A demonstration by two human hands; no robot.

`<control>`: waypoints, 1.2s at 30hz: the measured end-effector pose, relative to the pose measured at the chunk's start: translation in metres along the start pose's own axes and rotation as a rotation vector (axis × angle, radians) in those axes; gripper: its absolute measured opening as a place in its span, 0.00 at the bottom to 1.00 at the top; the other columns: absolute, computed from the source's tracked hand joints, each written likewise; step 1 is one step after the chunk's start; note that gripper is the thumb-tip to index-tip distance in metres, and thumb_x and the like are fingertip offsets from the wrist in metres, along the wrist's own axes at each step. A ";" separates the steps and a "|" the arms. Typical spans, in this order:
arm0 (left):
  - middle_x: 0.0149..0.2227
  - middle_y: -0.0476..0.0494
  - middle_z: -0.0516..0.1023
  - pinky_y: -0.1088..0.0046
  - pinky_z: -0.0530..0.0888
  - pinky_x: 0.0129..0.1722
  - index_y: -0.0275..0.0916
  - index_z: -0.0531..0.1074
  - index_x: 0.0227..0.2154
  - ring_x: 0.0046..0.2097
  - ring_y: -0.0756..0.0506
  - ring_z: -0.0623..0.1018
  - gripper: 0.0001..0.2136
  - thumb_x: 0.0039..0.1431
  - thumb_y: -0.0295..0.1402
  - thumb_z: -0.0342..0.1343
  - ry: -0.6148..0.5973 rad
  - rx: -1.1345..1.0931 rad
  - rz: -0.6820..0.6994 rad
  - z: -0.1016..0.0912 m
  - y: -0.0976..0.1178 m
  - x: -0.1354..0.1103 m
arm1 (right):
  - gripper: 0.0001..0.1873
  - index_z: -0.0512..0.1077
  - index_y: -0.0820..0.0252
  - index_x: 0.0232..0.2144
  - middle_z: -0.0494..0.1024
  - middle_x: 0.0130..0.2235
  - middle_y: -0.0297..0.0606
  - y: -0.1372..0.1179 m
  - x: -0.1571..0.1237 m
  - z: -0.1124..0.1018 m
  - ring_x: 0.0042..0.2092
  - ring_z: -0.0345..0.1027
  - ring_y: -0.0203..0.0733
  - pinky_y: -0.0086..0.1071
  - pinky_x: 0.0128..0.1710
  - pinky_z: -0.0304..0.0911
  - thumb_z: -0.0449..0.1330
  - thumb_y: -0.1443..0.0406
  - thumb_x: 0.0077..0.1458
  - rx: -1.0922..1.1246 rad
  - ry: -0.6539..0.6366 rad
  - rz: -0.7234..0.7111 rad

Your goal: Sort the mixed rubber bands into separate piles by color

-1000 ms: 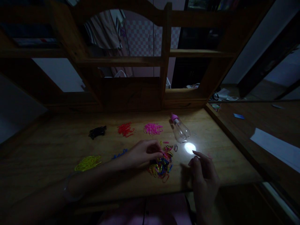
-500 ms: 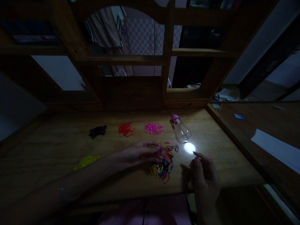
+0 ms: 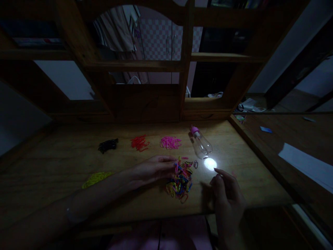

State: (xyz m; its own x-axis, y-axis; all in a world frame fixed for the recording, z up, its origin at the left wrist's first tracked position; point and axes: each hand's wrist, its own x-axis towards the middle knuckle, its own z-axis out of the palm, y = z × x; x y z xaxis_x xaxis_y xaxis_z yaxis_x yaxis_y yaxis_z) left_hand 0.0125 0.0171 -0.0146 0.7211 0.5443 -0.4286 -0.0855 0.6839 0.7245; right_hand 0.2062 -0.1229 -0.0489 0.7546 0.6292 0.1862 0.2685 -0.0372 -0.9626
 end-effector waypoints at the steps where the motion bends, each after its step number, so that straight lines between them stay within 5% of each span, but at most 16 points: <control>1: 0.37 0.41 0.80 0.74 0.74 0.42 0.33 0.76 0.38 0.37 0.50 0.79 0.10 0.52 0.28 0.66 0.003 0.007 0.000 0.000 0.000 0.000 | 0.14 0.75 0.58 0.43 0.73 0.31 0.34 -0.001 -0.001 0.001 0.31 0.67 0.37 0.28 0.29 0.63 0.57 0.58 0.60 -0.011 -0.007 -0.006; 8: 0.34 0.45 0.78 0.75 0.72 0.41 0.34 0.77 0.37 0.35 0.51 0.77 0.11 0.52 0.32 0.66 -0.015 0.054 -0.020 0.014 -0.004 -0.005 | 0.10 0.74 0.55 0.43 0.76 0.38 0.36 -0.028 -0.016 0.018 0.35 0.69 0.37 0.28 0.33 0.65 0.60 0.62 0.59 -0.050 -0.375 -0.232; 12: 0.34 0.45 0.78 0.75 0.70 0.40 0.34 0.77 0.36 0.34 0.52 0.76 0.11 0.52 0.34 0.66 -0.025 0.082 0.022 0.023 -0.006 -0.008 | 0.06 0.75 0.56 0.40 0.77 0.37 0.35 -0.042 -0.020 0.028 0.35 0.69 0.36 0.28 0.34 0.64 0.59 0.65 0.60 -0.016 -0.402 -0.296; 26: 0.36 0.44 0.78 0.75 0.71 0.42 0.34 0.78 0.36 0.35 0.52 0.75 0.12 0.50 0.36 0.67 0.120 0.126 0.089 0.023 -0.005 -0.012 | 0.08 0.75 0.58 0.33 0.76 0.31 0.34 -0.017 -0.006 0.014 0.30 0.69 0.37 0.27 0.29 0.63 0.63 0.59 0.55 -0.065 -0.207 -0.059; 36: 0.33 0.44 0.80 0.75 0.71 0.39 0.34 0.79 0.37 0.33 0.51 0.76 0.13 0.55 0.40 0.63 -0.008 0.367 0.123 0.031 -0.005 -0.017 | 0.07 0.76 0.58 0.29 0.75 0.53 0.44 -0.042 -0.010 0.014 0.52 0.71 0.49 0.40 0.52 0.65 0.64 0.61 0.55 0.543 -0.575 0.312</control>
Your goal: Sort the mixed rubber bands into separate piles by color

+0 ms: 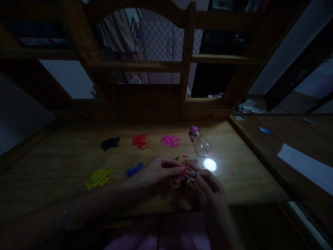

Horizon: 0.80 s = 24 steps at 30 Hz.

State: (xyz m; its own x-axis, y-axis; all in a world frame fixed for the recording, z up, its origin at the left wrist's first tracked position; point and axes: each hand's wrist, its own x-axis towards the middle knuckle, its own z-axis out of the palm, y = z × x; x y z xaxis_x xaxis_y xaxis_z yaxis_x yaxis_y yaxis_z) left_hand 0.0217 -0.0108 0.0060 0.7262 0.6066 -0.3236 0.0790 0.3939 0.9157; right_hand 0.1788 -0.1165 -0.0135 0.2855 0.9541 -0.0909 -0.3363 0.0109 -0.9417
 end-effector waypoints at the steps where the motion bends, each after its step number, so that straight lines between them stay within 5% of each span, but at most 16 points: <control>1: 0.34 0.43 0.80 0.74 0.72 0.39 0.34 0.79 0.37 0.33 0.51 0.77 0.14 0.55 0.40 0.63 -0.006 0.012 -0.001 0.001 0.000 -0.001 | 0.06 0.76 0.58 0.29 0.77 0.52 0.44 0.001 0.000 0.001 0.52 0.72 0.49 0.40 0.52 0.65 0.64 0.61 0.55 0.067 -0.007 0.021; 6: 0.34 0.42 0.80 0.70 0.74 0.39 0.35 0.77 0.38 0.33 0.49 0.78 0.14 0.57 0.42 0.60 0.005 0.077 0.036 -0.006 -0.002 0.004 | 0.05 0.77 0.59 0.30 0.80 0.46 0.44 0.013 0.006 -0.005 0.51 0.73 0.48 0.39 0.53 0.66 0.66 0.63 0.52 0.271 0.075 0.018; 11: 0.39 0.42 0.78 0.65 0.75 0.42 0.35 0.75 0.39 0.40 0.46 0.78 0.13 0.61 0.40 0.56 0.250 0.613 0.263 -0.032 0.023 0.017 | 0.07 0.77 0.60 0.31 0.80 0.47 0.45 0.022 0.012 -0.020 0.52 0.72 0.50 0.41 0.55 0.66 0.68 0.64 0.48 0.314 0.176 -0.050; 14: 0.46 0.40 0.75 0.61 0.75 0.44 0.34 0.71 0.46 0.45 0.44 0.76 0.14 0.62 0.38 0.55 0.329 0.752 0.316 -0.044 0.044 0.025 | 0.07 0.77 0.58 0.33 0.79 0.48 0.43 0.024 0.016 -0.021 0.54 0.71 0.48 0.40 0.56 0.65 0.67 0.65 0.49 0.314 0.188 -0.031; 19: 0.51 0.38 0.71 0.58 0.75 0.46 0.36 0.68 0.51 0.48 0.42 0.75 0.16 0.63 0.37 0.54 0.345 0.807 0.345 -0.044 0.060 0.032 | 0.11 0.77 0.55 0.38 0.78 0.49 0.41 0.023 0.022 -0.009 0.59 0.65 0.47 0.41 0.56 0.67 0.64 0.63 0.50 0.326 0.152 -0.016; 24: 0.48 0.40 0.74 0.61 0.75 0.45 0.36 0.71 0.47 0.46 0.44 0.76 0.15 0.63 0.39 0.55 0.291 0.810 0.350 -0.031 0.055 0.013 | 0.13 0.77 0.57 0.42 0.75 0.53 0.42 0.019 0.024 0.000 0.63 0.58 0.48 0.38 0.57 0.67 0.61 0.61 0.53 0.353 0.094 0.001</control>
State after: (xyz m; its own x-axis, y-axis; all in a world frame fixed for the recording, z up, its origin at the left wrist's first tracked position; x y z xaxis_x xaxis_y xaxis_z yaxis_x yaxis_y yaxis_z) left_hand 0.0139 0.0402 0.0450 0.6078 0.7922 0.0558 0.4202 -0.3804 0.8239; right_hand 0.1796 -0.0935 -0.0339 0.3604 0.9227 -0.1370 -0.6211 0.1278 -0.7732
